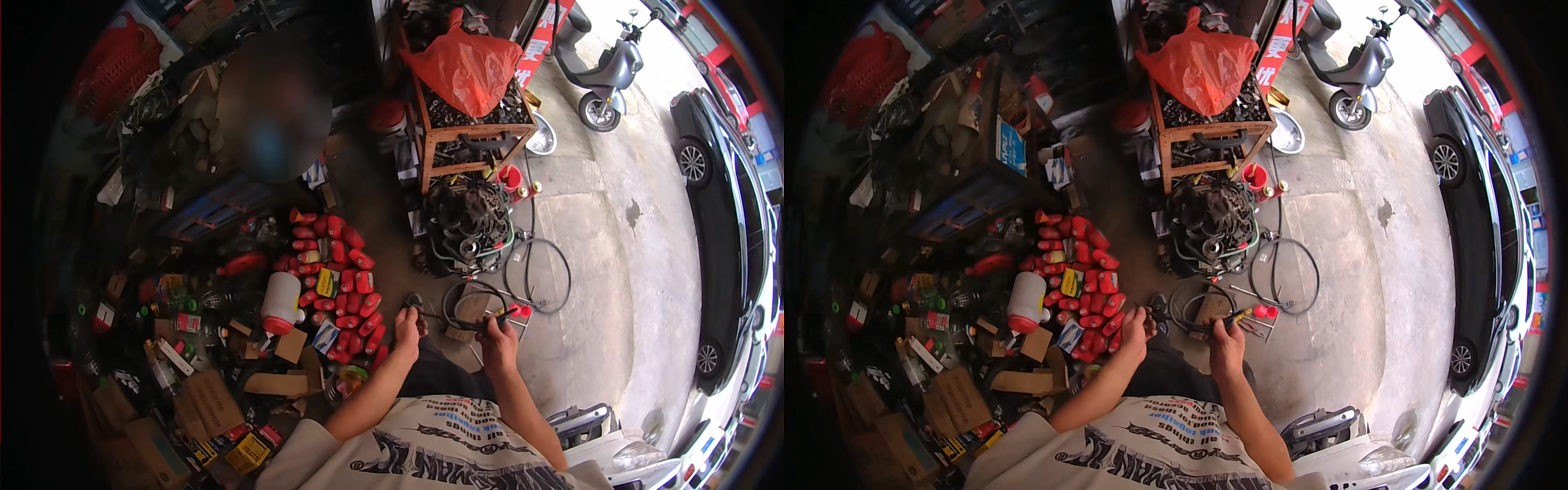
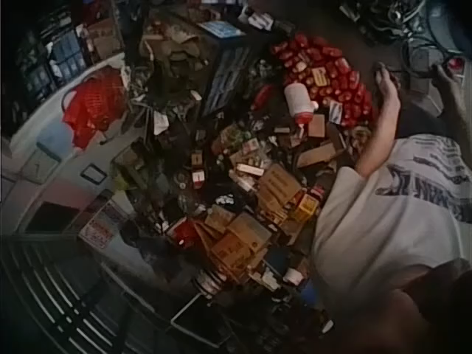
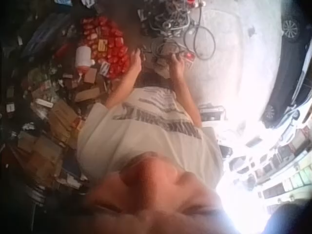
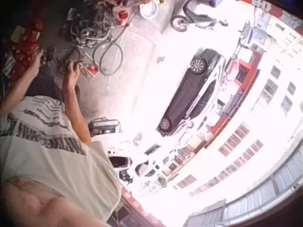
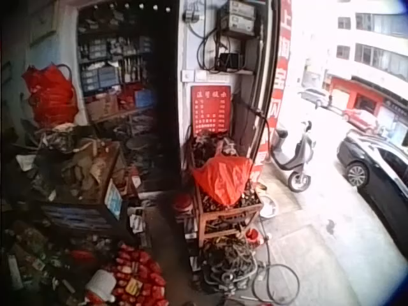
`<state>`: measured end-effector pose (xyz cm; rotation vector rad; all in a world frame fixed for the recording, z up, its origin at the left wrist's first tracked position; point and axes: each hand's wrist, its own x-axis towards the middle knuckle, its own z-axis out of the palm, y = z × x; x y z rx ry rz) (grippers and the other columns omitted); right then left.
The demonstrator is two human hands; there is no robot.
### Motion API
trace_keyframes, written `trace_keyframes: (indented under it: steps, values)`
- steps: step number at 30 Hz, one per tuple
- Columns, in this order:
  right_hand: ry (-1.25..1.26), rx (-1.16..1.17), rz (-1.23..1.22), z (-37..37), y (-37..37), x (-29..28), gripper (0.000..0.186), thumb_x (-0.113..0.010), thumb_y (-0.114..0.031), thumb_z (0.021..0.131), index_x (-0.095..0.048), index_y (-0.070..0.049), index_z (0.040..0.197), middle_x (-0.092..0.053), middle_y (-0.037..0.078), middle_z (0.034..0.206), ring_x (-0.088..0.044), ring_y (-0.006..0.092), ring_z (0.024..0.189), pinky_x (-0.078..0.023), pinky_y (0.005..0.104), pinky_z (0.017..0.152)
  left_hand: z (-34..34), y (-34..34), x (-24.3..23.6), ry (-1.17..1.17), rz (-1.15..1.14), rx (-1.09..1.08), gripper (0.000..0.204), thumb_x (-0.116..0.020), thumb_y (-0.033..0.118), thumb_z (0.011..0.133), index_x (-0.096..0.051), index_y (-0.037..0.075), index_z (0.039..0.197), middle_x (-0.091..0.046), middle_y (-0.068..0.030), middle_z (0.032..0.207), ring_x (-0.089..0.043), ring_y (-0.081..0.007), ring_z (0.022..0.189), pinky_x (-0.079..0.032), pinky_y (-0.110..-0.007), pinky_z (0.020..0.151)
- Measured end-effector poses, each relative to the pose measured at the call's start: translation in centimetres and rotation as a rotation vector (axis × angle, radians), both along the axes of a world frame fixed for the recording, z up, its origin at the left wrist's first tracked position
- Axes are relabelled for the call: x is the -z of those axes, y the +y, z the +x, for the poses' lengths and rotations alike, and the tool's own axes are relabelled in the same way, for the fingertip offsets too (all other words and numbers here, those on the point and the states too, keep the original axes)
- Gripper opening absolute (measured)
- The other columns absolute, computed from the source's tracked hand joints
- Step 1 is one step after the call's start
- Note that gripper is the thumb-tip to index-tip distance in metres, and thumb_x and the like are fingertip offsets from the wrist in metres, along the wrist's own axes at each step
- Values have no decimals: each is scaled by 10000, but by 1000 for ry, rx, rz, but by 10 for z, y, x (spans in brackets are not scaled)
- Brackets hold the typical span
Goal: Replacing or inspecting internal components of a motorcycle under the seat storage area.
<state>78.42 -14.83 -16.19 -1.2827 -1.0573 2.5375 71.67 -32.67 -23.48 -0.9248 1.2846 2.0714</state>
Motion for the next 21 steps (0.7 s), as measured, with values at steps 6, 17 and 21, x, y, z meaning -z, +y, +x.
trace_keyframes:
  steps: [6,17,21]
  values:
    - [16,-231,319,-77,-14,-17,150,-571,-182,929,-567,-51,1001,-618,47,917,-587,124,818,-465,267,694,-74,-19,-59,197,-9,-78,128,-548,210,945,-577,86,960,-610,6,809,-577,-65,682,-461,-216,540]
    - [282,-634,824,-169,-52,-16,155,-546,-143,932,-570,-31,1036,-570,-23,824,-490,67,742,-426,243,652,-127,-43,-117,895,-841,269,85,-686,73,774,-627,57,833,-547,-103,876,-573,-223,843,-473,-316,739]
    - [373,-782,952,-189,-63,-36,174,-575,-85,862,-563,11,1006,-613,198,817,-607,350,768,-463,347,680,-145,-43,-108,973,-982,185,99,-686,69,774,-619,47,845,-567,-137,959,-559,-279,957,-467,-353,783]
